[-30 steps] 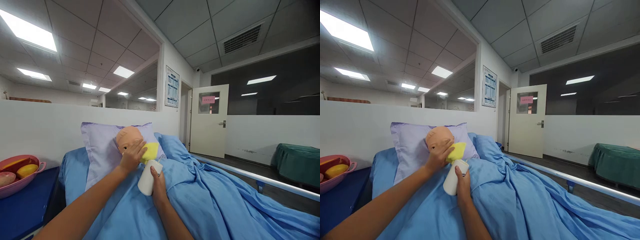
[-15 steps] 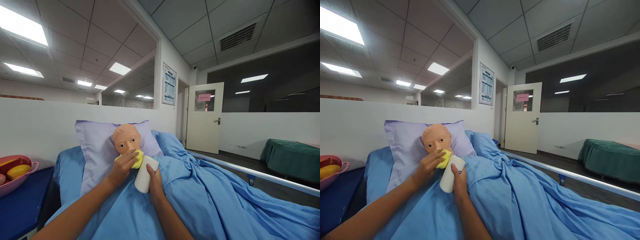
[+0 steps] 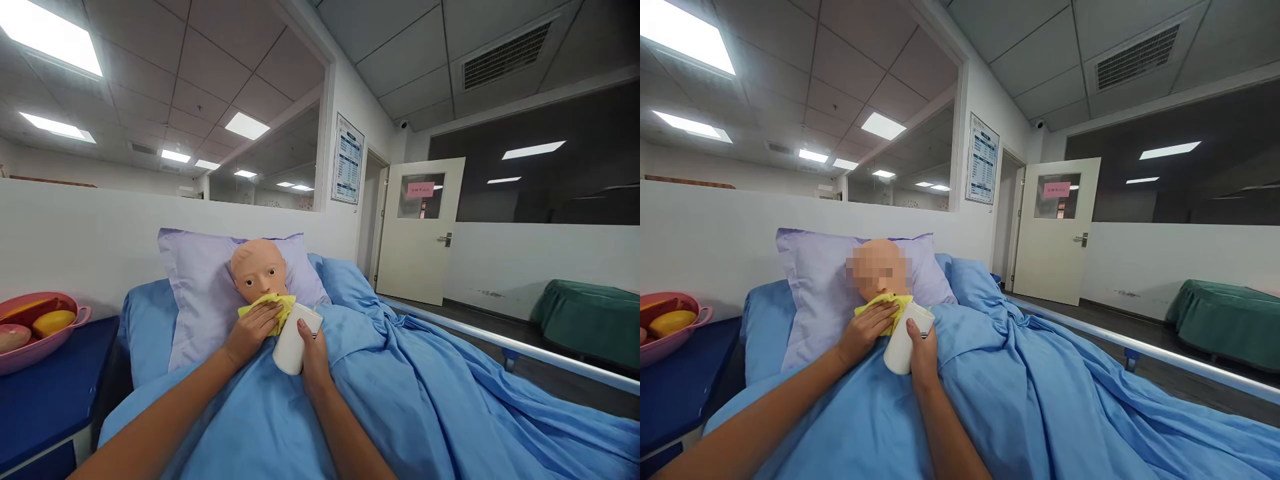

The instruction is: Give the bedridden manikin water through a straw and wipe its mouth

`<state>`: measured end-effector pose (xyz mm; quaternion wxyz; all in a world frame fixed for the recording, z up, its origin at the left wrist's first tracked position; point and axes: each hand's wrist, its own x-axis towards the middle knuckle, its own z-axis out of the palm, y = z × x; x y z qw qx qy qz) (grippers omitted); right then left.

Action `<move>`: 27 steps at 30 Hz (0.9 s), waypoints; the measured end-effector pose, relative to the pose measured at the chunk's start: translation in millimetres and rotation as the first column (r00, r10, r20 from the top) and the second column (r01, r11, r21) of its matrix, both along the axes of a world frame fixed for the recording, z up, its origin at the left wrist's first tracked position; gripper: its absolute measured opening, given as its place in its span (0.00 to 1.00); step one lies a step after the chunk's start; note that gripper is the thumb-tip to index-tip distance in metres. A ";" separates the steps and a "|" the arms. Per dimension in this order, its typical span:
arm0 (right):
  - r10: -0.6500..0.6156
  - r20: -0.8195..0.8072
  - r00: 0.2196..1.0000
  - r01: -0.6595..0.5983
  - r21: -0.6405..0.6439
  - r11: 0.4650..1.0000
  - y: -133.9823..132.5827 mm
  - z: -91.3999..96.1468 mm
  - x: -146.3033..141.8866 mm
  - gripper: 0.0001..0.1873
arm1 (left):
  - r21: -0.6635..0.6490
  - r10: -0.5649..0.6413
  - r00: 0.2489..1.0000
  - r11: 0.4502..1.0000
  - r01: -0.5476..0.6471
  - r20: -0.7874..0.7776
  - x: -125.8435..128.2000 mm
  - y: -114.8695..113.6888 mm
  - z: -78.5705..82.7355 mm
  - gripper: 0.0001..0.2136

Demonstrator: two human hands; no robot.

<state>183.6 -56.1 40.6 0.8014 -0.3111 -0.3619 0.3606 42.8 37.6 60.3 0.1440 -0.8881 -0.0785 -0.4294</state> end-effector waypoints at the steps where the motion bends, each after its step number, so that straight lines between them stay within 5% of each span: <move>1: 0.001 0.008 1.000 -0.001 -0.015 1.000 -0.3 -0.3 0.1 0.27 | -0.020 -0.007 1.000 1.000 0.008 0.019 -2.3 -1.4 -6.2 0.17; 5: -0.037 0.119 0.992 0.045 -0.065 0.997 -1.6 -1.4 0.7 0.31 | -0.249 -0.076 0.986 0.962 0.112 0.150 -11.0 -20.4 -12.8 0.20; 7: -0.049 0.166 0.985 0.062 -0.073 0.995 -2.6 -1.7 0.3 0.32 | -0.463 -0.044 0.939 0.862 0.209 0.341 -16.4 -40.0 -4.4 0.17; 8: -0.045 0.190 0.981 0.060 -0.071 0.996 -3.4 -1.7 -0.2 0.32 | -0.577 0.023 0.889 0.768 0.277 0.457 -19.4 -51.6 1.6 0.15; 10: -0.025 0.248 0.968 0.041 -0.061 0.997 -5.7 -1.3 -2.2 0.32 | -0.728 0.228 0.735 0.489 0.481 0.639 -25.3 -74.1 13.4 0.13; 13: 0.004 0.323 0.946 0.008 -0.035 0.999 -9.3 -0.8 -6.0 0.29 | -0.623 0.522 0.497 0.088 0.777 0.693 -32.4 -93.5 18.2 0.19; 16: 0.037 0.340 0.940 -0.031 -0.023 0.999 -10.7 -1.6 -8.3 0.27 | -0.486 0.632 0.467 -0.159 0.860 0.619 -37.9 -87.4 -1.0 0.18; 22: 0.109 0.384 0.917 -0.093 -0.060 0.994 -7.0 -6.9 -8.3 0.28 | -0.289 0.549 0.473 -0.390 0.874 0.689 -52.3 -54.6 -56.5 0.21; 27: 0.183 0.420 0.889 -0.143 -0.126 0.982 -6.1 -9.5 -8.2 0.28 | -0.240 0.506 0.487 -0.477 0.846 0.712 -58.9 -52.8 -64.4 0.25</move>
